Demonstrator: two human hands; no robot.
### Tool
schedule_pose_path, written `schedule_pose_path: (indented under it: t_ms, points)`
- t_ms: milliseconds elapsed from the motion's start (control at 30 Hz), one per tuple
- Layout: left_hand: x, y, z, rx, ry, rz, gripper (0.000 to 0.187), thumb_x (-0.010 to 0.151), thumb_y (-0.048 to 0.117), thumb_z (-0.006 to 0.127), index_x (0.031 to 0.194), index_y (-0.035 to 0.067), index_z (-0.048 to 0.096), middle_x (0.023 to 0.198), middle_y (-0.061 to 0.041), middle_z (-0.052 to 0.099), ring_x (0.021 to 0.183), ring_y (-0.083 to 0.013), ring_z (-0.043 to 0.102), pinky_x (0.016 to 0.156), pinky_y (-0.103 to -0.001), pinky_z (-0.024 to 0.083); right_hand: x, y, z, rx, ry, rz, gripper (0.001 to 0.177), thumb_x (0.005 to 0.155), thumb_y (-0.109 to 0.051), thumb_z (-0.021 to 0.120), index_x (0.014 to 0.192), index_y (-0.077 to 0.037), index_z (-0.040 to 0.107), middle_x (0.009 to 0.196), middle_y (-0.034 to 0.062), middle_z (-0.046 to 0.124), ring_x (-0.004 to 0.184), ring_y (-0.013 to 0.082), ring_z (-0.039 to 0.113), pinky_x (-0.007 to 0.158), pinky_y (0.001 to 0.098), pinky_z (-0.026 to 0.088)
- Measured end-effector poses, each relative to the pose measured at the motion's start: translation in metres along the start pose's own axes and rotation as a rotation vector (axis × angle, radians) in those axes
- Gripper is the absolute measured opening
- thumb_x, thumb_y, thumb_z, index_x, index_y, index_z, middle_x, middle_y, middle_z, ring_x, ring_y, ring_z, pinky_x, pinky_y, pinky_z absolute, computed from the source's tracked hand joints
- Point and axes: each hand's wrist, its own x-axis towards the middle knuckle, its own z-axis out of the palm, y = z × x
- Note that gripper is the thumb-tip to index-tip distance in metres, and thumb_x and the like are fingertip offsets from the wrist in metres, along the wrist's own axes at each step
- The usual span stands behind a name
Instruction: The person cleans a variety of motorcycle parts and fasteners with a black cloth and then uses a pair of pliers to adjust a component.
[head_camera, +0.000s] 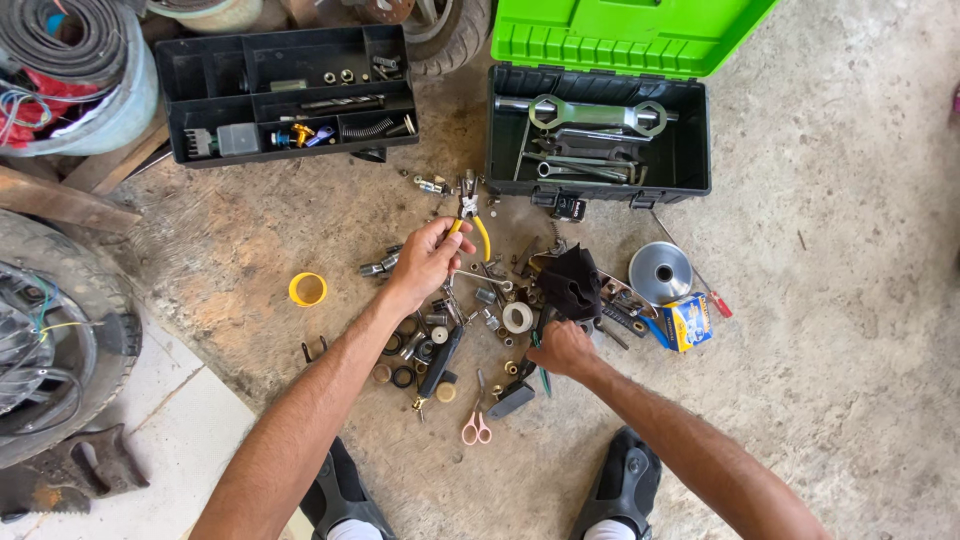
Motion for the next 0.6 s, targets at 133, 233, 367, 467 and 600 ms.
schedule_pose_path:
  t_ms: [133, 233, 367, 467, 600]
  points:
    - [-0.002, 0.013, -0.001, -0.013, 0.007, 0.016, 0.023, 0.107, 0.013, 0.050, 0.122, 0.003, 0.065, 0.089, -0.004, 0.069, 0.065, -0.0048, 0.053, 0.058, -0.020, 0.048, 0.008, 0.010, -0.009, 0.127, -0.060, 0.025, 0.048, 0.088, -0.045, 0.068, 0.074, 0.001, 0.071, 0.062, 0.0135, 0.066, 0.055, 0.0268, 0.066, 0.056, 0.0440, 0.060]
    - [-0.007, 0.027, -0.001, -0.028, 0.007, 0.044, 0.023, 0.107, 0.014, 0.051, 0.122, 0.003, 0.065, 0.088, -0.004, 0.068, 0.064, -0.0046, 0.051, 0.057, -0.020, 0.047, -0.012, 0.026, -0.023, 0.118, 0.124, -0.168, 0.041, 0.083, -0.036, 0.068, 0.069, 0.004, 0.068, 0.058, 0.0178, 0.063, 0.052, 0.0294, 0.063, 0.055, 0.0448, 0.056]
    - [-0.014, 0.046, -0.002, -0.027, -0.004, 0.032, 0.023, 0.106, 0.014, 0.052, 0.122, 0.004, 0.065, 0.087, -0.002, 0.067, 0.063, -0.0036, 0.049, 0.055, -0.019, 0.045, -0.023, 0.045, -0.040, 0.123, 0.458, -0.427, 0.028, 0.090, -0.023, 0.061, 0.079, 0.002, 0.064, 0.076, 0.0176, 0.063, 0.063, 0.0323, 0.065, 0.059, 0.0471, 0.053]
    - [-0.014, 0.052, 0.001, -0.001, -0.015, 0.069, 0.023, 0.106, 0.015, 0.053, 0.122, 0.004, 0.065, 0.087, -0.002, 0.067, 0.064, -0.0033, 0.049, 0.056, -0.019, 0.045, -0.013, 0.053, -0.069, 0.182, 0.318, -0.177, 0.033, 0.100, -0.027, 0.049, 0.118, -0.001, 0.056, 0.084, 0.0168, 0.066, 0.073, 0.0359, 0.068, 0.056, 0.0468, 0.059]
    - [-0.004, 0.042, 0.014, 0.016, -0.010, 0.034, 0.023, 0.106, 0.016, 0.053, 0.122, 0.005, 0.067, 0.085, -0.001, 0.067, 0.063, -0.0032, 0.049, 0.056, -0.019, 0.045, -0.008, 0.045, -0.104, 0.185, 0.612, -0.242, 0.105, 0.061, -0.051, 0.096, 0.133, 0.005, 0.044, 0.105, 0.0307, 0.058, 0.097, 0.0496, 0.066, 0.070, 0.0547, 0.057]
